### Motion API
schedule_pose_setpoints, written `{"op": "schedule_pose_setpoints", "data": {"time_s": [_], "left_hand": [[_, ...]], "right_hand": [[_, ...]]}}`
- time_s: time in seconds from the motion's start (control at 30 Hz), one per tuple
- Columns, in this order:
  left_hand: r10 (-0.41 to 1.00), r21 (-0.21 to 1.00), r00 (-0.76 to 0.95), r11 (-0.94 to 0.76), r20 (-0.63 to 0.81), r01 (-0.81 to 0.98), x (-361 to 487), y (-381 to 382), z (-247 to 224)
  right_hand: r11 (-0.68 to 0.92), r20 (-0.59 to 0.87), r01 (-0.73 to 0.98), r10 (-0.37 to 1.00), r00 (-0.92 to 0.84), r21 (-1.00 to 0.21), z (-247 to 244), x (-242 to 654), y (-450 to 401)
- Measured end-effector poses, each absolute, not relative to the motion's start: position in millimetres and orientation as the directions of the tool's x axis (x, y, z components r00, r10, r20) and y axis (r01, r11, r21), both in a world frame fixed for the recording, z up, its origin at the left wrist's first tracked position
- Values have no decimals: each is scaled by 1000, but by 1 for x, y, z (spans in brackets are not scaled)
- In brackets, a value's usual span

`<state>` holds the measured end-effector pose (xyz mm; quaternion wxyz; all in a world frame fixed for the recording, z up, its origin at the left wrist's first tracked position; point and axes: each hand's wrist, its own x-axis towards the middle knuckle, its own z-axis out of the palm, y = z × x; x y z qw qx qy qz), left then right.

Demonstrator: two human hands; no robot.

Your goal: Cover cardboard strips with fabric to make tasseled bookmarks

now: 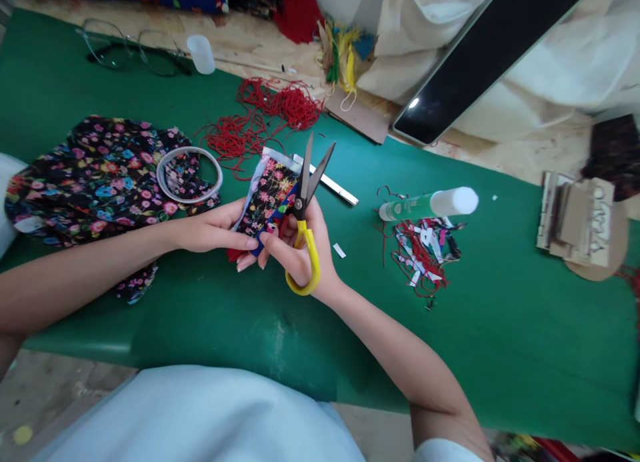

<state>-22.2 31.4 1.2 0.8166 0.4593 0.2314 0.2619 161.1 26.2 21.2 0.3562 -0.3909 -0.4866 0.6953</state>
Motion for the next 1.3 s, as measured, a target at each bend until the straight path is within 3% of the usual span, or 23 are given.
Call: {"op": "schedule_pose_setpoints", "data": {"time_s": [0.23,0.37,0.5,0.63,0.77,1.03,1.3], "left_hand": [[665,866,732,444,-147,-228,-19,30,6],[741,873,657,404,-138,-273,-16,31,2],[897,879,428,289,-110,-379,-14,33,-7],[972,870,168,225,-166,-438,-11,36,-4],[966,821,86,252,-243,-512,-10,39,3],[963,753,50,238,-264,-613,-10,43,1],[974,771,40,202,-224,-604,-7,42,1]], "right_hand": [[-242,-159,-133,880,-447,-961,20,166,28],[-65,-44,-50,939,-342,-997,21,170,34],[145,122,78,961,-248,-986,19,178,42],[310,217,410,942,-257,-858,16,189,48],[418,300,640,908,-291,-645,15,197,55],[454,153,758,887,-437,-469,20,196,58],[426,67,716,879,-471,-553,30,193,54]]}}
